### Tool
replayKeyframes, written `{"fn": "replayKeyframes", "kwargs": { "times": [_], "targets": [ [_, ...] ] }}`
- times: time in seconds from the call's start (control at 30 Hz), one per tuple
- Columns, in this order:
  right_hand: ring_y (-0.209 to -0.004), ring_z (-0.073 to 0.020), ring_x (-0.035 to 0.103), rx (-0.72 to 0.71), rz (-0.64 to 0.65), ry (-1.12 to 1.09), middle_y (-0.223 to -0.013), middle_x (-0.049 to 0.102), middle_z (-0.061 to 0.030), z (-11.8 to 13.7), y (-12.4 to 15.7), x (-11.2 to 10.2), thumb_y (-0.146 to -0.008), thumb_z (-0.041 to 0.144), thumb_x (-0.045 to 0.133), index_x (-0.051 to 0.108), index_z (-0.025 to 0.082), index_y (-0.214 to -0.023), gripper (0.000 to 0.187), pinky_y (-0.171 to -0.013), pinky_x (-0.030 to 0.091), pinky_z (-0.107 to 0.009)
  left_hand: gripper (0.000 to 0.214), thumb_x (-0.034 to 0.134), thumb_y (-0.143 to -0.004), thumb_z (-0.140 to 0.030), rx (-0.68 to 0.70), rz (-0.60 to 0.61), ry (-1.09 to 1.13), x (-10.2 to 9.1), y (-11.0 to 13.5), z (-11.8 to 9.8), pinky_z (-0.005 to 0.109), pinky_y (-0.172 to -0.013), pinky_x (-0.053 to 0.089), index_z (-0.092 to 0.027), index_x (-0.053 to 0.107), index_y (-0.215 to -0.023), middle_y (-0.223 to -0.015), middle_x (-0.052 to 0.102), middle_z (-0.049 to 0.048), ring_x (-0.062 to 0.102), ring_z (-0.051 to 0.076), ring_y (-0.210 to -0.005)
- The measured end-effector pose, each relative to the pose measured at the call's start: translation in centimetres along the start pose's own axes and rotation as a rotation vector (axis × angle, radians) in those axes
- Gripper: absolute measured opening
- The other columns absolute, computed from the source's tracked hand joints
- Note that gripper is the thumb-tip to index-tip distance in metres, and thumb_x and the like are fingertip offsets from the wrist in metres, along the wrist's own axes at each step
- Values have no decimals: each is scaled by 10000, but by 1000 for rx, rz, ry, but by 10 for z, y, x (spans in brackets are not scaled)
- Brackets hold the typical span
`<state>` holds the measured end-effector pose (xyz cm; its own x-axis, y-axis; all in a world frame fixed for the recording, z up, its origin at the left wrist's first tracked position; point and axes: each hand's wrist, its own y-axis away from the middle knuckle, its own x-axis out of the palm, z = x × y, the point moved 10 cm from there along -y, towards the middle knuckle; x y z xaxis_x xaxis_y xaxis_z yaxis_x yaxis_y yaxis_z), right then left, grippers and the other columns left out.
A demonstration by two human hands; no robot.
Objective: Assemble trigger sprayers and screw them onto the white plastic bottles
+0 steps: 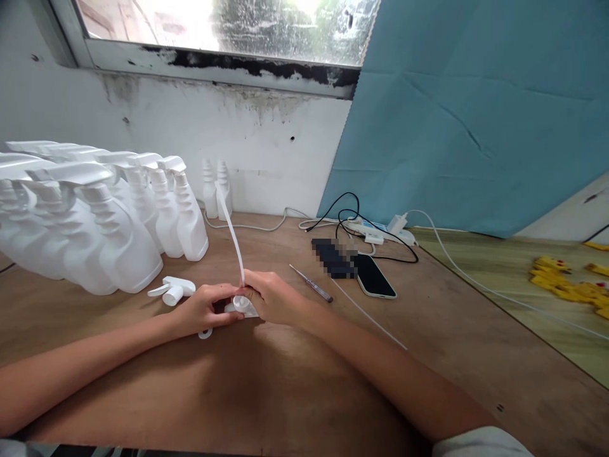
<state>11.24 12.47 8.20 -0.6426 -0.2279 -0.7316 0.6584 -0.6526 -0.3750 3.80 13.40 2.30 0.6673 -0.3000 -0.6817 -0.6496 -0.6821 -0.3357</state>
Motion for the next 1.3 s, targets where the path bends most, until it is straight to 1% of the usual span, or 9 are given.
{"fn": "replayKeyframes", "kwargs": {
  "times": [0.37,0.57,0.7,0.83,0.97,1.07,1.17,1.23,1.3],
  "targets": [
    [-547,-73,293,-36,12,-24,-605,383,39,-7,1,10,-888,209,369,307,183,-687,212,-519,248,-183,331,644,-835,-347,-4,-5,31,0,1,-3,225,-704,417,-212,649,-1137,-895,663,11,556,134,-767],
    [-547,-72,334,11,-6,-33,-598,428,35,-14,0,10,-887,233,402,362,175,-692,207,-521,270,-185,315,646,-826,-310,-17,0,32,-1,-1,-5,226,-714,426,-201,648,-1122,-912,676,12,566,137,-781],
    [-548,-71,390,153,-21,-105,-610,479,27,-36,8,1,-907,331,441,438,162,-718,254,-522,313,-183,325,614,-833,-296,-36,10,59,-3,-3,-10,223,-697,454,-176,634,-1136,-910,683,24,576,128,-737],
    [-534,-85,455,368,-39,-258,-634,490,13,-73,26,-5,-877,515,456,477,154,-732,390,-492,361,-197,285,483,-839,-157,-112,8,33,-11,-16,-10,198,-660,471,-177,639,-1077,-952,697,20,614,119,-745],
    [-513,-103,472,497,-50,-164,-598,505,1,-99,47,-10,-867,539,435,516,149,-714,427,-477,359,-216,275,490,-782,-136,-196,-60,-275,-34,-54,4,234,-715,479,-208,677,-971,-893,699,10,625,149,-764],
    [-520,-100,459,502,-27,-91,-585,522,-8,-106,55,-9,-867,497,465,535,142,-650,422,-484,322,-213,224,536,-771,-210,-260,-108,-339,-53,-102,22,307,-834,479,-203,701,-922,-991,682,59,627,225,-905],
    [-518,-87,423,488,10,-27,-552,503,7,-107,60,-6,-863,451,509,516,142,-595,409,-494,282,-209,178,617,-726,-266,-351,-131,-349,-71,-154,47,321,-880,480,-186,718,-850,-1019,666,90,624,259,-962],
    [-521,-84,423,455,38,59,-550,508,15,-105,61,-6,-891,422,490,519,145,-614,393,-511,280,-210,258,645,-719,-283,-418,-224,-359,-90,-180,60,335,-937,461,-174,706,-944,-1177,596,124,588,282,-1067],
    [-535,-89,444,388,50,195,-573,529,11,-99,62,-8,-924,392,455,528,151,-651,372,-540,302,-217,351,645,-734,-296,-483,-364,-372,-113,-194,69,367,-998,422,-183,666,-1066,-1371,438,139,487,318,-1218]
  ]
}}
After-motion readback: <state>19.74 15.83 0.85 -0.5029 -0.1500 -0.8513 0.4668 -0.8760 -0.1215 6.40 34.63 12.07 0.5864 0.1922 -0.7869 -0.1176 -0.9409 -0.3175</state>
